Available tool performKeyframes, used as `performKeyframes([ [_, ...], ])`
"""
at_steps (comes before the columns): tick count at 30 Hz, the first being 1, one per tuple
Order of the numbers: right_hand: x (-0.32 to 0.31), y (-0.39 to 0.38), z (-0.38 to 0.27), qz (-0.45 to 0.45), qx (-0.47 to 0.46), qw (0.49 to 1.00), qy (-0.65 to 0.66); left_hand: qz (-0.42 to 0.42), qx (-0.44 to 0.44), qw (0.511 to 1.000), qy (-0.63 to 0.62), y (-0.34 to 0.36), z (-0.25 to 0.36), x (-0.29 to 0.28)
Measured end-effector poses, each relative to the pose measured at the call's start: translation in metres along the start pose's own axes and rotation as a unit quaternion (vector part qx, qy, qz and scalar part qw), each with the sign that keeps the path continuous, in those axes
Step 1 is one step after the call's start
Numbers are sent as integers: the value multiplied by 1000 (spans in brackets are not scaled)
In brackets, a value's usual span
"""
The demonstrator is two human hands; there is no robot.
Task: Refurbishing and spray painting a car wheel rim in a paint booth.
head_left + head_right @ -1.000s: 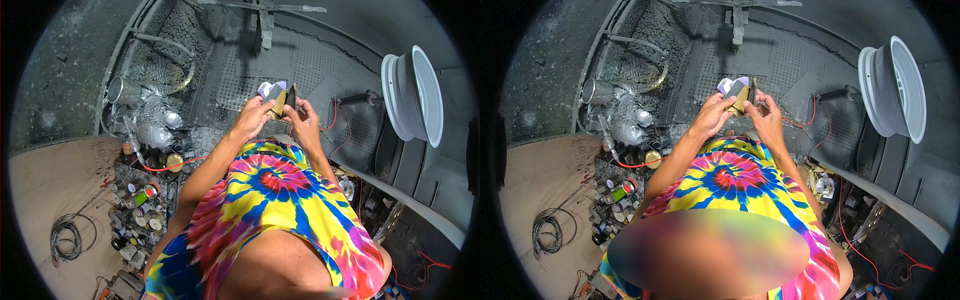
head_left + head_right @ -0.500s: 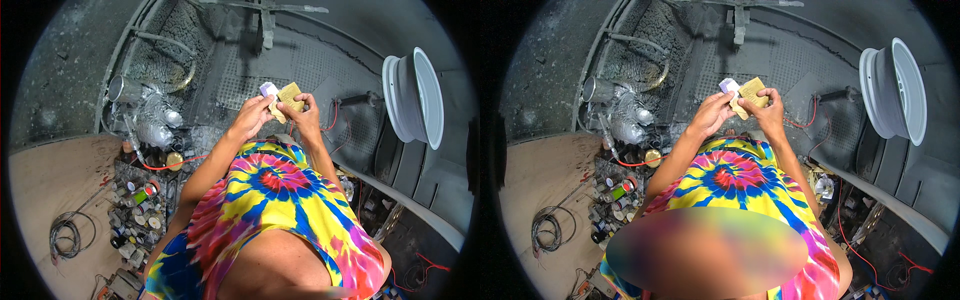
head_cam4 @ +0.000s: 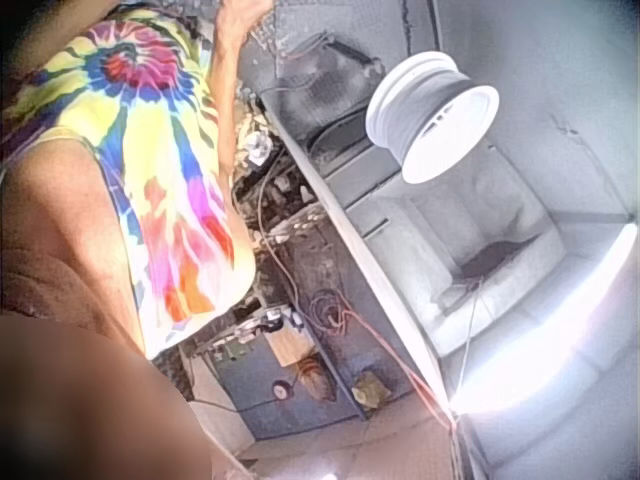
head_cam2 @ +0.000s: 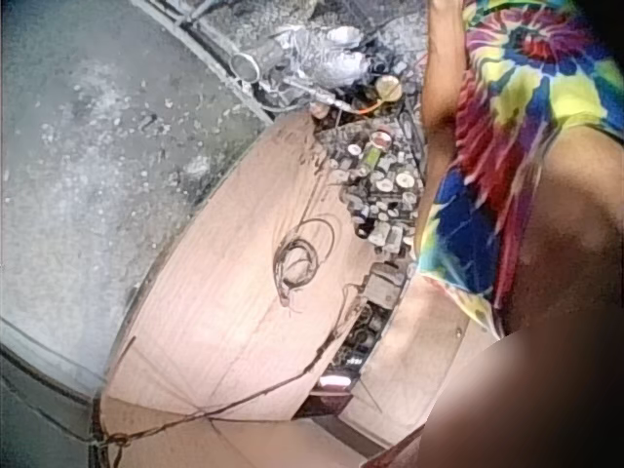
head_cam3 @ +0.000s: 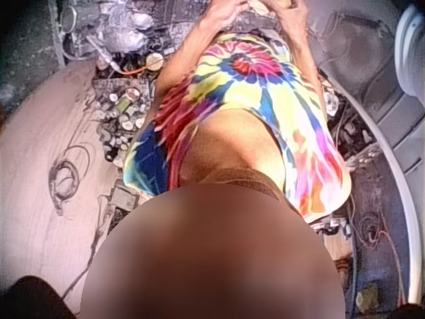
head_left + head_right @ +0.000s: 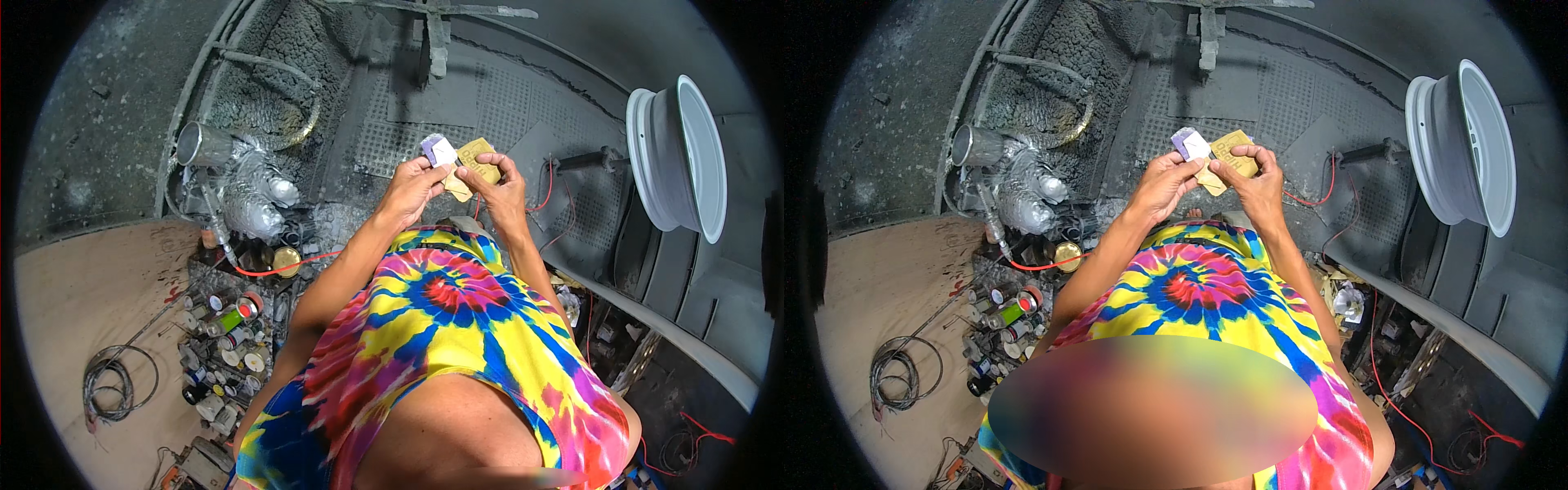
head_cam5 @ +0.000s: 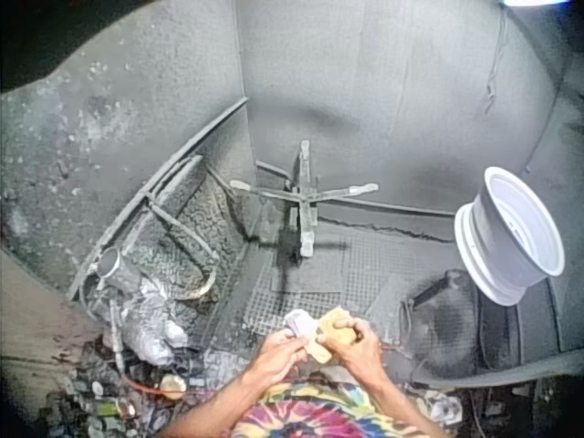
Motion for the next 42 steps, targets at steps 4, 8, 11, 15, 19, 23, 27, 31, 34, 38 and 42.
performKeyframes([
  [4,-4,-5,-19,-4,-51,998,24,-2,-16,998,60,1,-4,-11],
  [8,-2,-12,-44,-58,-139,988,26,-42,-64,992,99,-6,-10,-11],
  [11,7,-19,-45,-86,-75,994,3,-91,-85,980,153,-8,-8,-6],
  [15,3,-8,-19,-155,55,985,-55,-175,-121,946,246,-15,-9,9],
  [19,-6,-16,-2,-194,111,974,-33,-242,-140,918,279,-18,-23,16],
  [23,-58,-20,11,-72,95,989,87,-281,-150,913,257,-30,-20,30],
  [27,-161,-35,104,50,76,960,-265,-285,-158,896,302,-46,-11,25],
  [31,-171,-82,195,6,103,928,-357,-293,-159,905,264,-45,5,34],
  [34,-137,-98,206,-10,106,928,-357,-315,-193,898,240,-50,8,45],
  [38,-125,-110,190,-98,219,933,-269,-303,-191,897,259,-45,0,39],
  [42,-96,-104,181,-172,-36,924,-341,-181,-128,944,245,-18,8,28],
])
Point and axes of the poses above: each hand's wrist, its own y-axis towards the middle knuckle, its own x-axis out of the palm, z = x × y, the point moved 8 cm from there along y, towards the middle knuckle, and after that the axes turned 7 degrees about x, right-handed, at the moved point
